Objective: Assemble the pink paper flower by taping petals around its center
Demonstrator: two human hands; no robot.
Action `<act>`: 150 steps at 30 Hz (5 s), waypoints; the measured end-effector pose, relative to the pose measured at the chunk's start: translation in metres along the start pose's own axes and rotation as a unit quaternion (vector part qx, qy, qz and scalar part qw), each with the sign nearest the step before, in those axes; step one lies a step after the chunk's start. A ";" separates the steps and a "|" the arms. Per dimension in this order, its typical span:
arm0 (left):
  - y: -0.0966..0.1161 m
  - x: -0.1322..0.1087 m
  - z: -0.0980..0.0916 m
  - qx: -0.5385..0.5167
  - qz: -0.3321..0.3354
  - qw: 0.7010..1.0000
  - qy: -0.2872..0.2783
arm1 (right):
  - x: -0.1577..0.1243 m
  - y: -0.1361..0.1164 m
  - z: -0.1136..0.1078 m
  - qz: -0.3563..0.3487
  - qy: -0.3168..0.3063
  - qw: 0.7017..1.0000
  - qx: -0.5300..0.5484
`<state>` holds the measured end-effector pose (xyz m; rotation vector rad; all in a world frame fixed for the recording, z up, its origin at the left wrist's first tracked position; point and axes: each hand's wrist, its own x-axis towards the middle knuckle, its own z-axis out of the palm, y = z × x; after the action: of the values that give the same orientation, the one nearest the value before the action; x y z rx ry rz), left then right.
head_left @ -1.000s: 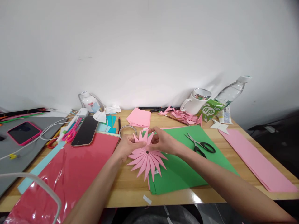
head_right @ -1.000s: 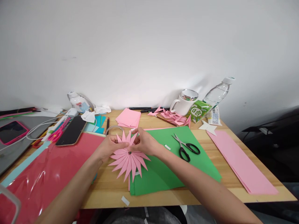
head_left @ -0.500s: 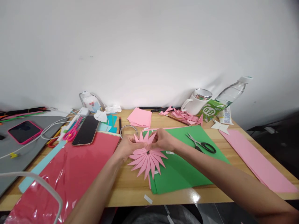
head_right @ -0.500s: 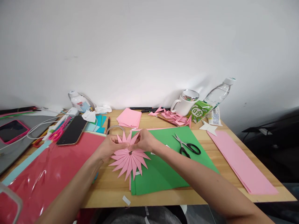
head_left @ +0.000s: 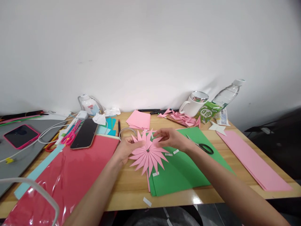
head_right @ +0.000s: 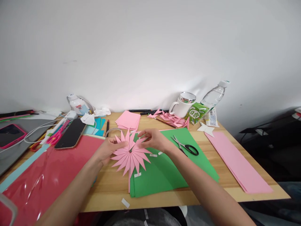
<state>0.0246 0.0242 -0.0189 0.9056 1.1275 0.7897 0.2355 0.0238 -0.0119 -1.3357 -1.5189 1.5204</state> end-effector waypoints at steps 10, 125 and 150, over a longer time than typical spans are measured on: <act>-0.005 0.001 0.009 -0.068 -0.032 0.997 -0.031 | -0.016 0.015 0.012 0.004 0.099 0.991 0.093; 0.034 0.054 0.033 -0.192 0.115 0.975 0.017 | 0.015 0.012 0.011 -0.103 0.227 0.967 0.050; 0.030 0.049 0.037 -0.158 0.147 0.971 0.099 | 0.000 0.008 0.032 -0.109 0.336 0.931 0.088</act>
<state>0.0705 0.0731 -0.0050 0.7418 1.0114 1.2879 0.2077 0.0108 -0.0245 -1.3390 -1.0210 0.8934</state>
